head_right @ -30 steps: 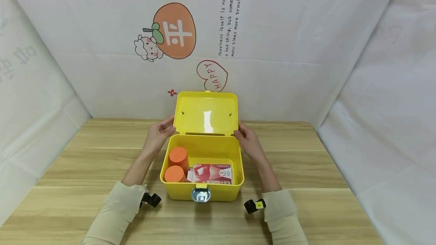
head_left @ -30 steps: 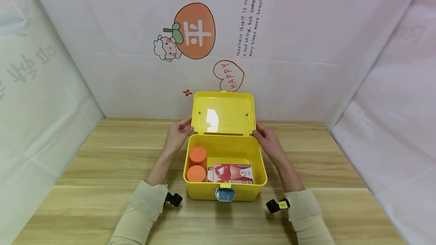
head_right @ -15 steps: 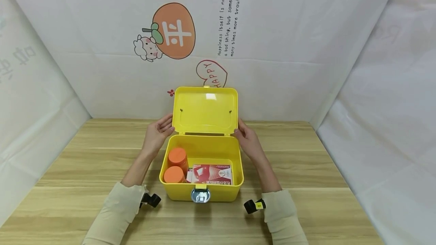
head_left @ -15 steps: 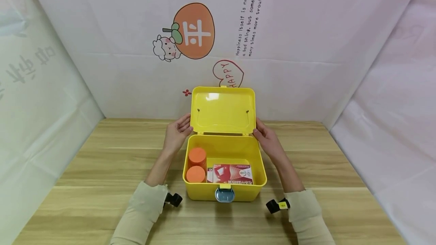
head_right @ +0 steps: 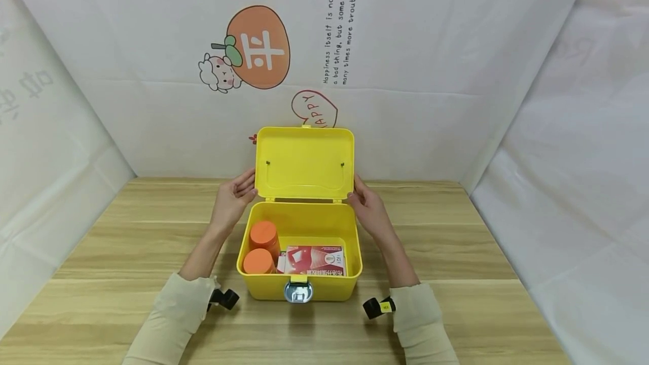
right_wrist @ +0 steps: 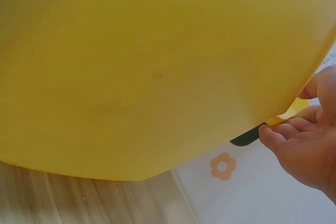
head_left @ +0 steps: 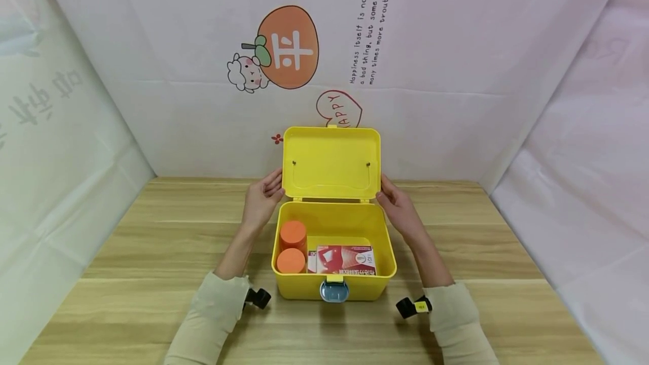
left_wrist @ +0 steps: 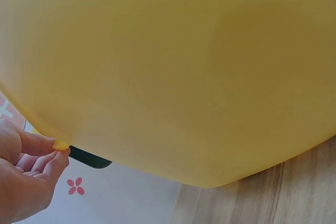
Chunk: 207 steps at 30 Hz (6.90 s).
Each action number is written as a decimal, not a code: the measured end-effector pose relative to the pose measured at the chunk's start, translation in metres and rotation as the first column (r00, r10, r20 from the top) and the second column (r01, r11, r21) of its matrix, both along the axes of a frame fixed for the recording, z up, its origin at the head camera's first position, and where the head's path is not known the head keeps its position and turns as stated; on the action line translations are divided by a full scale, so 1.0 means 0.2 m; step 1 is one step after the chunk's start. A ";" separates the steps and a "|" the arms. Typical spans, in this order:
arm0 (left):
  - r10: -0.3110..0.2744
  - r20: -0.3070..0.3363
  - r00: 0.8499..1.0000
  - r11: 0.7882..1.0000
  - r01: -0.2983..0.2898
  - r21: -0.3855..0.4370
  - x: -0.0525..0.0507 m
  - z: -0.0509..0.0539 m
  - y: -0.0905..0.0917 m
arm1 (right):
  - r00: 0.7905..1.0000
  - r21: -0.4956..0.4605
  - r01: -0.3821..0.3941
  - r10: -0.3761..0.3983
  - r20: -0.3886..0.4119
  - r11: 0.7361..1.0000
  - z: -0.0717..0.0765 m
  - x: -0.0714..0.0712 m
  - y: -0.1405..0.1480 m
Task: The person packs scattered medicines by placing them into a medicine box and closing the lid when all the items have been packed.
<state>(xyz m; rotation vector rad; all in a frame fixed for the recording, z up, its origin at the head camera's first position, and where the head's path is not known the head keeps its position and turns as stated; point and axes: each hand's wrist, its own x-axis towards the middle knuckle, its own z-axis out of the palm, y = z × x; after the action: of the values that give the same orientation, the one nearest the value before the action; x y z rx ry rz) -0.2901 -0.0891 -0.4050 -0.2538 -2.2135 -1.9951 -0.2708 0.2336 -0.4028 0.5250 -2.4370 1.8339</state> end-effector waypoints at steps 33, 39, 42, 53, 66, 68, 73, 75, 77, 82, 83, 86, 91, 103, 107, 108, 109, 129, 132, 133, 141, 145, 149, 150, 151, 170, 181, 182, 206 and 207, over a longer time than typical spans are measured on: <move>0.014 -0.055 0.998 0.983 -0.024 -0.182 0.16 0.21 0.01 | 0.999 0.032 0.022 -0.021 -0.035 0.999 0.07 0.05 0.00; 0.001 -0.072 0.997 0.987 -0.012 -0.160 0.10 0.12 -0.01 | 0.998 0.026 0.033 -0.032 -0.053 0.999 0.08 0.06 0.00; -0.007 -0.089 0.996 0.988 -0.007 -0.151 0.10 0.12 -0.02 | 0.997 0.025 0.038 -0.036 -0.062 0.999 0.09 0.06 0.00; -0.008 -0.105 0.994 0.989 -0.008 -0.149 0.13 0.15 -0.02 | 0.993 0.074 0.090 -0.084 -0.082 0.993 0.13 0.10 -0.02; 0.025 -0.139 0.990 0.984 -0.050 -0.174 0.17 0.15 -0.01 | 0.987 0.128 0.132 -0.119 -0.109 0.983 0.12 0.16 -0.05; 0.022 -0.147 0.989 0.983 -0.048 -0.175 0.18 0.15 -0.01 | 0.987 0.135 0.134 -0.120 -0.109 0.982 0.12 0.17 -0.04; 0.012 -0.165 0.986 0.982 -0.043 -0.185 0.20 0.15 -0.03 | 0.988 0.163 0.132 -0.116 -0.106 0.978 0.13 0.18 -0.04; 0.010 -0.168 0.986 0.981 -0.043 -0.190 0.21 0.15 -0.03 | 0.987 0.176 0.133 -0.115 -0.108 0.975 0.14 0.19 -0.04; 0.006 -0.171 0.985 0.982 -0.037 -0.184 0.21 0.15 -0.03 | 0.987 0.193 0.135 -0.115 -0.112 0.972 0.14 0.20 -0.04; -0.006 -0.170 0.985 0.985 -0.024 -0.170 0.22 0.16 -0.03 | 0.986 0.221 0.139 -0.113 -0.125 0.965 0.14 0.22 -0.03; -0.006 -0.168 0.986 0.984 -0.023 -0.174 0.23 0.16 -0.03 | 0.985 0.223 0.138 -0.111 -0.129 0.965 0.14 0.22 -0.03; -0.008 -0.170 0.985 0.980 -0.026 -0.197 0.24 0.17 -0.03 | 0.984 0.231 0.133 -0.100 -0.148 0.964 0.13 0.23 -0.02; -0.029 -0.166 0.986 0.978 -0.007 -0.209 0.27 0.17 -0.03 | 0.981 0.229 0.122 -0.082 -0.177 0.966 0.11 0.25 -0.02; -0.105 -0.215 0.971 0.977 0.061 -0.203 0.31 0.16 -0.05 | 0.979 0.246 0.097 -0.049 -0.196 0.964 0.08 0.28 0.01; -0.113 -0.218 0.969 0.977 0.069 -0.202 0.32 0.16 -0.06 | 0.980 0.230 0.073 -0.028 -0.196 0.970 0.08 0.29 0.02; -0.113 -0.216 0.970 0.977 0.069 -0.201 0.32 0.16 -0.06 | 0.981 0.221 0.064 -0.020 -0.195 0.973 0.08 0.30 0.02; -0.113 -0.216 0.970 0.977 0.070 -0.199 0.32 0.16 -0.06 | 0.981 0.212 0.052 -0.010 -0.194 0.976 0.08 0.30 0.02; -0.154 -0.172 0.973 0.982 0.131 -0.137 0.40 0.14 -0.08 | 0.973 0.053 -0.119 0.128 -0.194 0.991 0.03 0.36 0.06; -0.155 -0.184 0.971 0.981 0.129 -0.145 0.41 0.13 -0.08 | 0.974 0.040 -0.122 0.128 -0.188 0.992 0.03 0.37 0.07; -0.156 -0.187 0.970 0.981 0.129 -0.146 0.41 0.13 -0.08 | 0.975 0.038 -0.122 0.127 -0.183 0.992 0.03 0.38 0.07; -0.160 -0.223 0.962 0.974 0.117 -0.193 0.44 0.11 -0.08 | 0.988 0.050 -0.088 0.093 -0.124 0.995 0.01 0.41 0.07; -0.156 -0.213 0.965 0.971 0.110 -0.212 0.45 0.10 -0.08 | 0.989 0.051 -0.080 0.085 -0.121 0.996 0.00 0.42 0.07; -0.159 -0.212 0.964 0.967 0.109 -0.232 0.47 0.09 -0.08 | 0.986 0.046 -0.093 0.099 -0.134 0.995 -0.01 0.44 0.07; -0.157 -0.214 0.964 0.966 0.105 -0.236 0.47 0.08 -0.08 | 0.985 0.043 -0.099 0.104 -0.134 0.994 -0.02 0.44 0.07; -0.155 -0.217 0.964 0.965 0.100 -0.244 0.48 0.08 -0.08 | 0.985 0.042 -0.103 0.108 -0.131 0.994 -0.02 0.44 0.08; -0.176 -0.196 0.965 0.932 0.099 -0.349 0.56 0.03 -0.10 | 0.986 0.104 -0.090 0.103 -0.134 0.991 -0.08 0.49 0.10; -0.232 -0.207 0.950 0.915 0.141 -0.378 0.57 -0.01 -0.12 | 0.974 0.117 -0.081 0.104 -0.200 0.990 -0.13 0.51 0.11; -0.235 -0.203 0.950 0.912 0.143 -0.384 0.58 -0.02 -0.12 | 0.973 0.127 -0.085 0.109 -0.202 0.988 -0.14 0.51 0.11; -0.297 -0.260 0.919 0.884 0.162 -0.438 0.58 -0.09 -0.14 | 0.959 0.259 -0.099 0.162 -0.233 0.961 -0.17 0.50 0.11; -0.297 -0.261 0.918 0.884 0.162 -0.438 0.58 -0.10 -0.14 | 0.958 0.262 -0.099 0.163 -0.234 0.960 -0.17 0.50 0.11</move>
<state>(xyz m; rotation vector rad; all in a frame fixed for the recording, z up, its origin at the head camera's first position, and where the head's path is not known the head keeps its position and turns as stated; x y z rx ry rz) -0.1745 -0.1179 -0.4242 -0.8699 -2.4389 -1.4173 -0.1703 0.2549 -0.4372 0.8996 -2.5157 1.3997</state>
